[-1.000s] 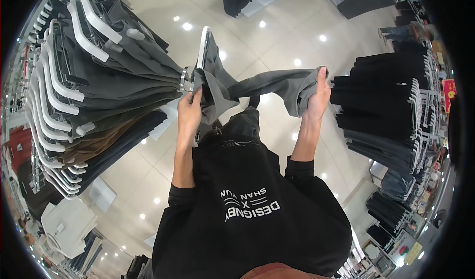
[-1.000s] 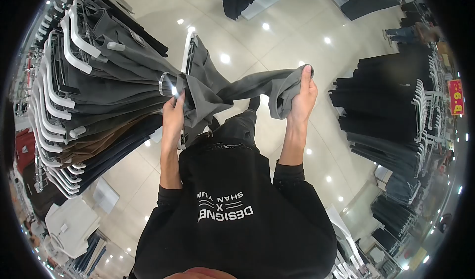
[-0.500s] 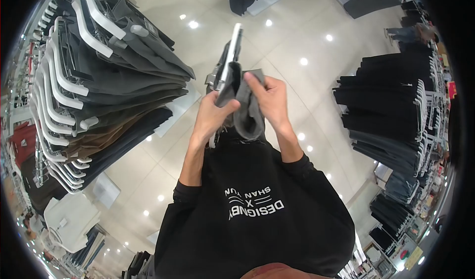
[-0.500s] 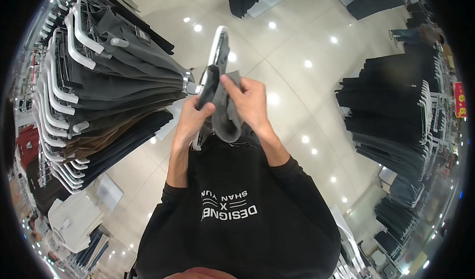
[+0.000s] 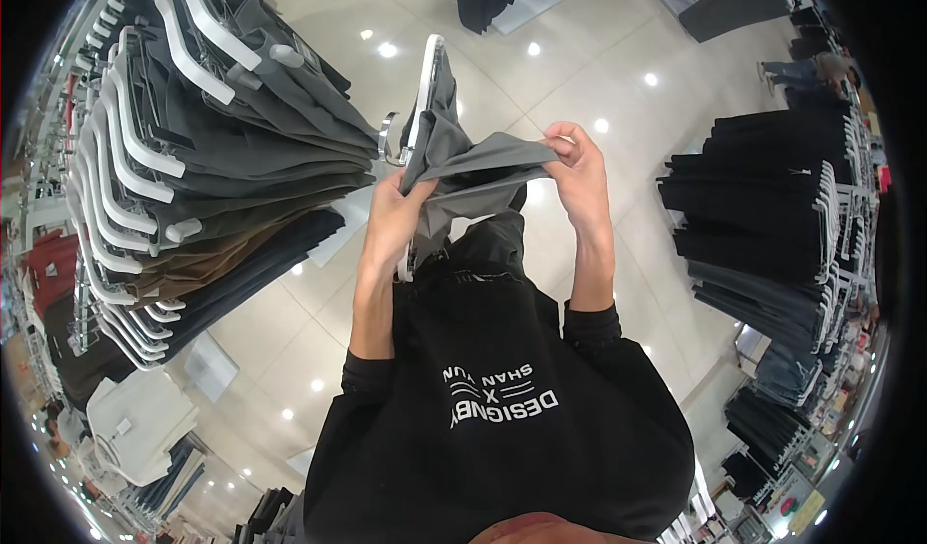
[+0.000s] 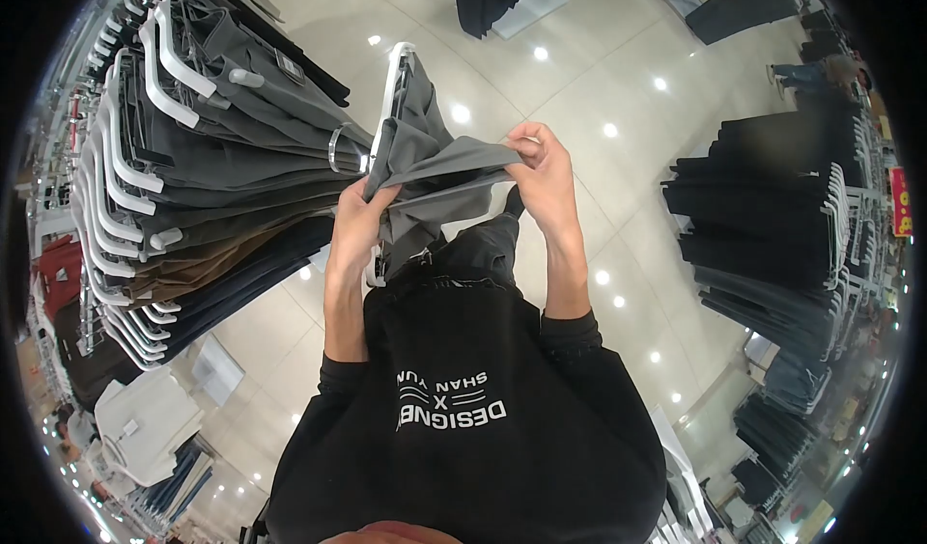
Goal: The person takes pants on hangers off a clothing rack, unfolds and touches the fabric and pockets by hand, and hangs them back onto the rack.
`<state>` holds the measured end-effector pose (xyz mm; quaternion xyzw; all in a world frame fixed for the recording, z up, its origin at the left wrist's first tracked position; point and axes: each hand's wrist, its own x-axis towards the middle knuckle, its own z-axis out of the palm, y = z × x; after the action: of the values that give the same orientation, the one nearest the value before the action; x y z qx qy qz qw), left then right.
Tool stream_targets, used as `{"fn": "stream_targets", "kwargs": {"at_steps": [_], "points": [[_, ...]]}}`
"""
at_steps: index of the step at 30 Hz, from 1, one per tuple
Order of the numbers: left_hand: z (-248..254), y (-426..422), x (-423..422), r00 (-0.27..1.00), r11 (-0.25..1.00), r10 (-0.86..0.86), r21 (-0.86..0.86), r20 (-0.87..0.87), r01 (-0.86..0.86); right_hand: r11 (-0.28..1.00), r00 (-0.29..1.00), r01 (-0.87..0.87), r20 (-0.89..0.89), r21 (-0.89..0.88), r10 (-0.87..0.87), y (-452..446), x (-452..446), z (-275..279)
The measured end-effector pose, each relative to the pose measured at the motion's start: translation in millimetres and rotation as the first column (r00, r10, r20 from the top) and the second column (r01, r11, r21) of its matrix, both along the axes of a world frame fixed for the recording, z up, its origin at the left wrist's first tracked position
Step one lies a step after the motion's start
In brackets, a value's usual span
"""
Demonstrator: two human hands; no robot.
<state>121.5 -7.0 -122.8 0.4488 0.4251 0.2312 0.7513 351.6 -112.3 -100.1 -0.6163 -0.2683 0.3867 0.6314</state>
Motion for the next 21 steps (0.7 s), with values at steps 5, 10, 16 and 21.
{"fn": "stream_targets", "kwargs": {"at_steps": [5,10,16,21], "points": [[-11.5,2.5,-1.8,0.999,0.999,0.033,-0.018,-0.034,-0.034,0.964,0.971,-0.232,0.027,-0.130,0.238,-4.6,7.0,5.1],[-5.0,4.4,-4.1,0.992,1.000,0.002,0.019,-0.128,0.000,0.918,0.931,-0.366,-0.057,-0.155,0.362,-4.3,5.8,5.2],[14.7,1.4,1.8,0.999,1.000,0.000,0.016,-0.049,0.001,0.990,0.987,-0.136,-0.080,0.024,0.138,0.3,-4.7,3.8],[20.2,3.9,-1.0,0.997,0.998,0.043,-0.057,0.067,-0.039,0.957,0.924,0.246,-0.335,0.155,-0.183,-10.0,25.4,-6.2]]}}
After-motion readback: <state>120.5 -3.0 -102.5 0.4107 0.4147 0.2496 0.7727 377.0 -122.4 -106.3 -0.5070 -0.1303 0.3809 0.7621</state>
